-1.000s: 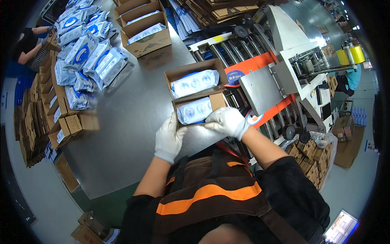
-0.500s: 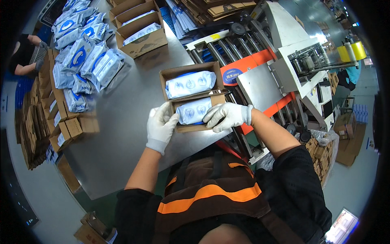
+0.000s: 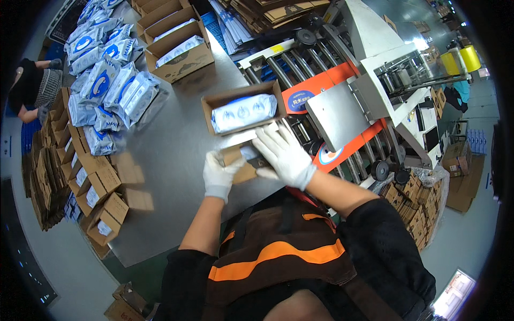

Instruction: The person places white packaged items into small cardboard boxes on a metal table. They fold the box flaps and move the completed boxes to a conveyor belt. The person repeats this process for multiple boxes.

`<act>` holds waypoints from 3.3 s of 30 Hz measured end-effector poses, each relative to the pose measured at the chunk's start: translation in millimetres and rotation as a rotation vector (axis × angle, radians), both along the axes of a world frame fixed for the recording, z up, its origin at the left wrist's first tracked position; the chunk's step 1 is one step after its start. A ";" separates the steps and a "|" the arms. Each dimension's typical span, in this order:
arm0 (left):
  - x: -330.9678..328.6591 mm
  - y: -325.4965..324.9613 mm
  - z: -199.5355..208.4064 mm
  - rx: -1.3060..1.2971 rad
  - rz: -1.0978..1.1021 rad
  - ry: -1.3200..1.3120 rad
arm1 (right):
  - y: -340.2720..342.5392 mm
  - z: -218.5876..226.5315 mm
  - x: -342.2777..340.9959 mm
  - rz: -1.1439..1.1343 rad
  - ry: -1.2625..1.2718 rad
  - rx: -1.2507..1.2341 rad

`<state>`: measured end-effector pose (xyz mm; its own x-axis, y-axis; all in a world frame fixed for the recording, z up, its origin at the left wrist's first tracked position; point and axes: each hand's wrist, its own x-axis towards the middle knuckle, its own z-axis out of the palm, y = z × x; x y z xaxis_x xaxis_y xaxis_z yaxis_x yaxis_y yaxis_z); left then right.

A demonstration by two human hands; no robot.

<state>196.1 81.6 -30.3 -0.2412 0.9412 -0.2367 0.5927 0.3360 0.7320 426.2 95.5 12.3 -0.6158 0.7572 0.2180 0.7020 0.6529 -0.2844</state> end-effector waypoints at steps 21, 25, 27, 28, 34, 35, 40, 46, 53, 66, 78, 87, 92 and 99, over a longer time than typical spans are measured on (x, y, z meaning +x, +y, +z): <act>-22.0 85.2 5.2 0.582 -0.522 0.164 | 114.7 8.4 -11.7 0.002 -0.094 -0.313; -18.7 122.6 19.6 0.156 -0.379 0.096 | 154.5 0.3 -13.9 -0.137 -0.077 -0.764; -22.1 129.2 5.5 0.299 -0.021 0.204 | 170.8 2.4 -27.0 -0.047 -0.310 -0.350; -27.0 130.8 -9.8 0.160 0.113 0.066 | 174.2 11.5 -42.3 -0.033 -0.078 -0.240; -67.1 135.4 -48.0 -0.154 -0.284 -0.705 | 102.5 -47.7 -85.6 -0.273 0.098 -0.058; -73.4 126.6 -48.9 -0.162 -0.362 -0.602 | 79.6 -53.5 -86.1 -0.269 0.124 0.007; -54.7 49.3 -37.1 -0.302 -0.391 -0.787 | 21.3 -37.1 -48.0 -0.212 0.048 -0.210; 48.8 9.3 -78.9 -0.100 -0.402 -0.584 | 22.8 -5.7 45.7 -0.157 -0.047 -0.401; 82.9 56.0 -34.2 -0.296 -0.546 -0.923 | 105.5 43.4 -10.6 -0.024 0.435 -0.047; -78.7 -22.6 -111.9 -0.260 0.148 -1.108 | 257.7 37.8 -197.7 0.223 -0.317 -0.634; -65.2 -48.6 -17.3 -0.055 -0.353 -0.101 | 118.5 65.8 -39.4 -0.035 0.427 -0.223; -38.1 -56.7 12.3 0.402 -0.765 0.155 | -25.7 13.1 9.5 -0.100 -0.025 -0.649; -18.7 -33.7 -31.7 0.153 -0.177 -0.313 | 30.1 42.8 -3.3 0.015 0.122 0.003; -20.9 -2.7 -11.2 -0.131 -0.223 -0.231 | 34.4 -8.4 -7.7 -0.082 0.052 0.011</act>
